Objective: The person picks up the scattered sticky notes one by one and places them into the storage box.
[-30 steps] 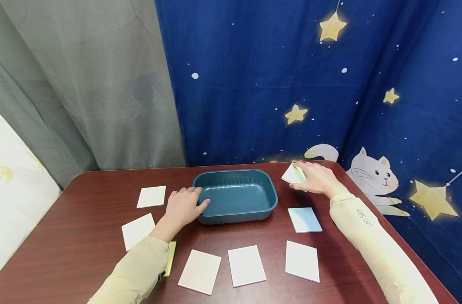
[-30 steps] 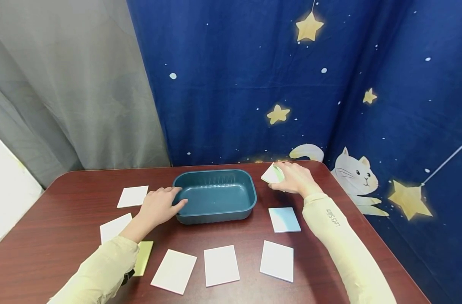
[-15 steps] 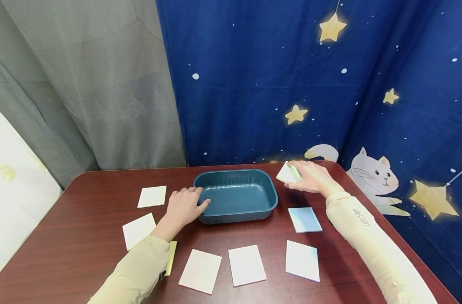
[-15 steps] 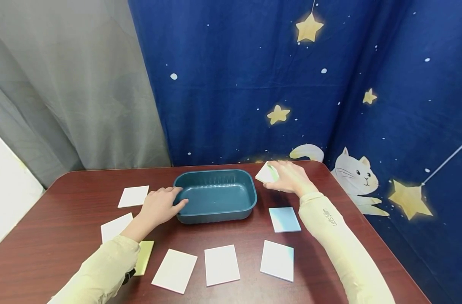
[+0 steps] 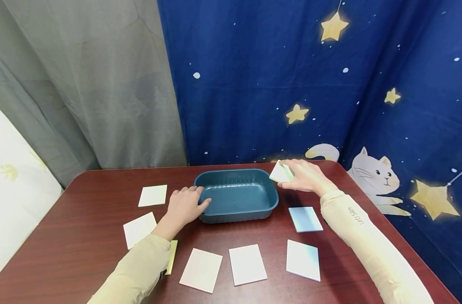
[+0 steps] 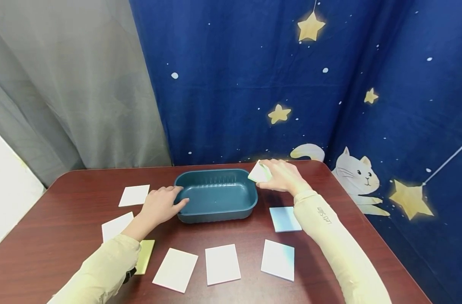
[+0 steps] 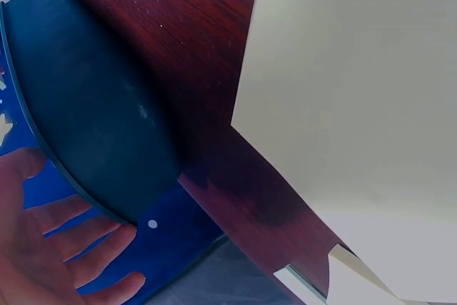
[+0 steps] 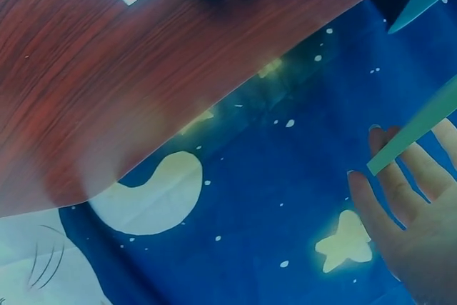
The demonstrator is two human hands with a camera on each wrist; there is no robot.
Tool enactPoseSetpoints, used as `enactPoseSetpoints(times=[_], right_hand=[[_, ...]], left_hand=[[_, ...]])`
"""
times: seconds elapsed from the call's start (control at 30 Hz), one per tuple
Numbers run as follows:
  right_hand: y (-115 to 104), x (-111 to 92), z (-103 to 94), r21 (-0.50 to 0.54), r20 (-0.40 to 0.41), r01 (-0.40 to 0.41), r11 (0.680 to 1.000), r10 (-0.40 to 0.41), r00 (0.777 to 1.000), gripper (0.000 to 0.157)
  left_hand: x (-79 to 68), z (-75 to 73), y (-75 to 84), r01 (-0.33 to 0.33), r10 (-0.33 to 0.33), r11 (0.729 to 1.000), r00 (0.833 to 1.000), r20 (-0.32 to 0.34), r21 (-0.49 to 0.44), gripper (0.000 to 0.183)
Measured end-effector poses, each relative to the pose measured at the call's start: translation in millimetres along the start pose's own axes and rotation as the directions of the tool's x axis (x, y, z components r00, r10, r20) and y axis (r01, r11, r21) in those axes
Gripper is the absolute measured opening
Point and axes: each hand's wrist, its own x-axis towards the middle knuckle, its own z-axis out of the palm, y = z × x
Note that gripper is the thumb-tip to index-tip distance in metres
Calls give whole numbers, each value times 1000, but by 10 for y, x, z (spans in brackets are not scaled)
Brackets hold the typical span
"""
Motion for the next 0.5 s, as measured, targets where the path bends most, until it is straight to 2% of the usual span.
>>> enactPoseSetpoints(times=[0.5], right_hand=[[-190,79,16,11,20,53,999,-53,998,71]], left_hand=[[5,5,2,1,-1,1000,1000,0,-2,49]])
